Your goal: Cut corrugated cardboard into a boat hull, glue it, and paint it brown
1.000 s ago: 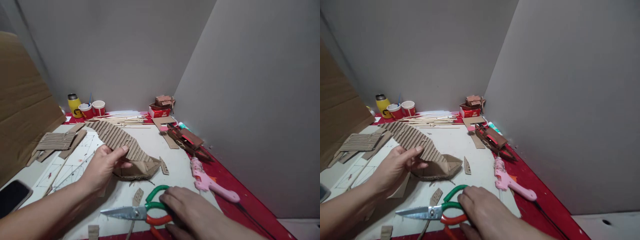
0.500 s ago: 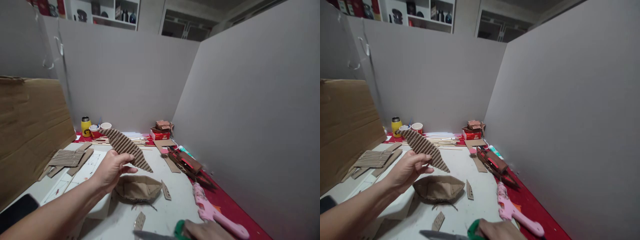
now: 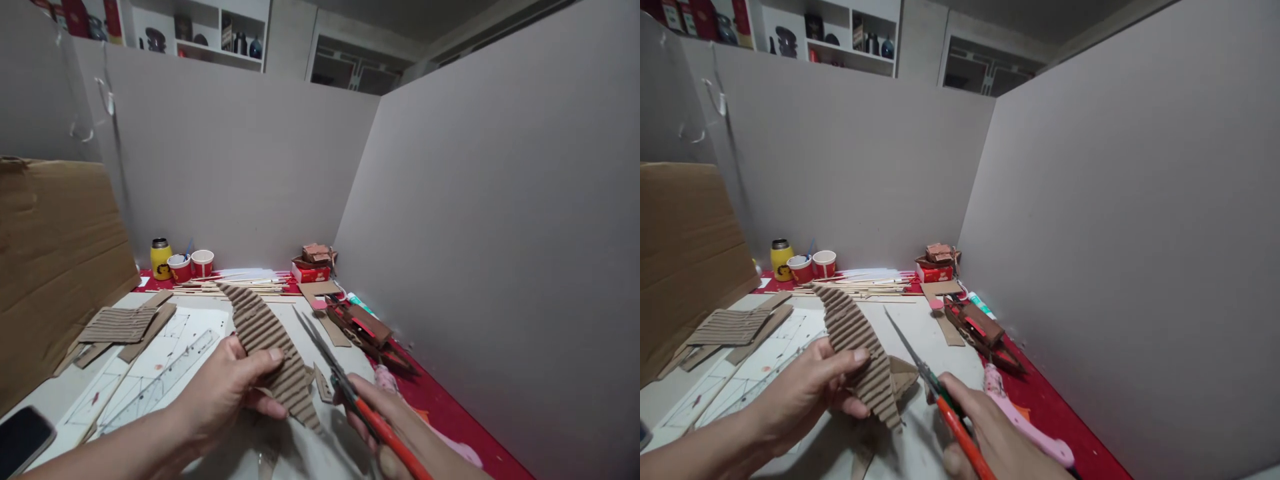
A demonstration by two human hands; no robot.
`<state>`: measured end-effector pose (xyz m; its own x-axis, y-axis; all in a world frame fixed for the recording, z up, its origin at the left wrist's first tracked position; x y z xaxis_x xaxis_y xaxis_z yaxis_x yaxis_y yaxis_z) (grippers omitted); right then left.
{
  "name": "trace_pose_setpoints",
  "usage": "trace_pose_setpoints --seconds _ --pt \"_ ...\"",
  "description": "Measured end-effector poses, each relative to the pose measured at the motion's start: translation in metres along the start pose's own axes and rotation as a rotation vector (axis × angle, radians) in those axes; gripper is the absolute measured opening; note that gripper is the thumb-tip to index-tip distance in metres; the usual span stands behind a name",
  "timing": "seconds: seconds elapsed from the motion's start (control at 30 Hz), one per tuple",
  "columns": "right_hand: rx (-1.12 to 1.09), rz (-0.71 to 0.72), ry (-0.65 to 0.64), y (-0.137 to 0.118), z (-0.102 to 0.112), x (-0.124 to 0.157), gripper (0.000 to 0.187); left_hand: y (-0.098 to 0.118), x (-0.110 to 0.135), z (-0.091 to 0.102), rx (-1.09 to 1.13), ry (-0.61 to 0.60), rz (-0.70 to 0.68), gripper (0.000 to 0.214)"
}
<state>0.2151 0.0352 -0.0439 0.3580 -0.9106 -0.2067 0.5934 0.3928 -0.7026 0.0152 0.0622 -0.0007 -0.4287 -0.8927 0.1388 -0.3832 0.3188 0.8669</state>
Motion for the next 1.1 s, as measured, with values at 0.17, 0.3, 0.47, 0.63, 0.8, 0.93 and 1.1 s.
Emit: trace_pose_setpoints --seconds 0.17,0.3,0.47,0.63,0.8,0.93,1.1 --pt "-0.015 -0.035 -0.082 -0.005 -0.011 -0.005 0.071 -0.018 0.001 -0.012 -0.098 -0.100 0.054 0.038" --pt "-0.120 0.038 -0.205 -0.033 -0.023 -0.013 0.074 -0.031 0.000 -0.018 -0.088 -0.204 0.066 0.036" --pt "-0.189 0.050 -0.213 -0.040 -0.032 -0.011 0.070 -0.008 0.000 -0.012 -0.022 -0.117 -0.102 0.028" --pt "-0.171 -0.024 -0.124 -0.016 -0.041 -0.001 0.058 0.017 0.002 0.005 -0.059 0.063 -0.264 0.022" --pt "-0.212 -0.005 -0.137 -0.019 -0.055 -0.005 0.045 0.008 0.001 0.010 -0.056 0.090 -0.246 0.021" --pt "-0.171 -0.010 -0.123 -0.020 -0.052 -0.004 0.038 0.007 0.001 0.009 -0.055 0.092 -0.230 0.023" --pt "-0.078 -0.012 -0.130 -0.026 -0.046 0.001 0.032 0.008 0.001 0.005 -0.070 0.062 -0.222 0.020"
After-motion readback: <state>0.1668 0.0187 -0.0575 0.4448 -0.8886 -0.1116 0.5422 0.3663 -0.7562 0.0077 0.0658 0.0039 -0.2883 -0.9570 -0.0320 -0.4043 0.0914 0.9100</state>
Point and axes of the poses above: each hand's wrist, its own x-axis away from the middle knuckle, its own z-axis out of the back of the hand, y = z × x, the point moved 9 cm from there along -x, towards the middle knuckle, and after that the axes turned 9 degrees about x, right-handed, at the moved point
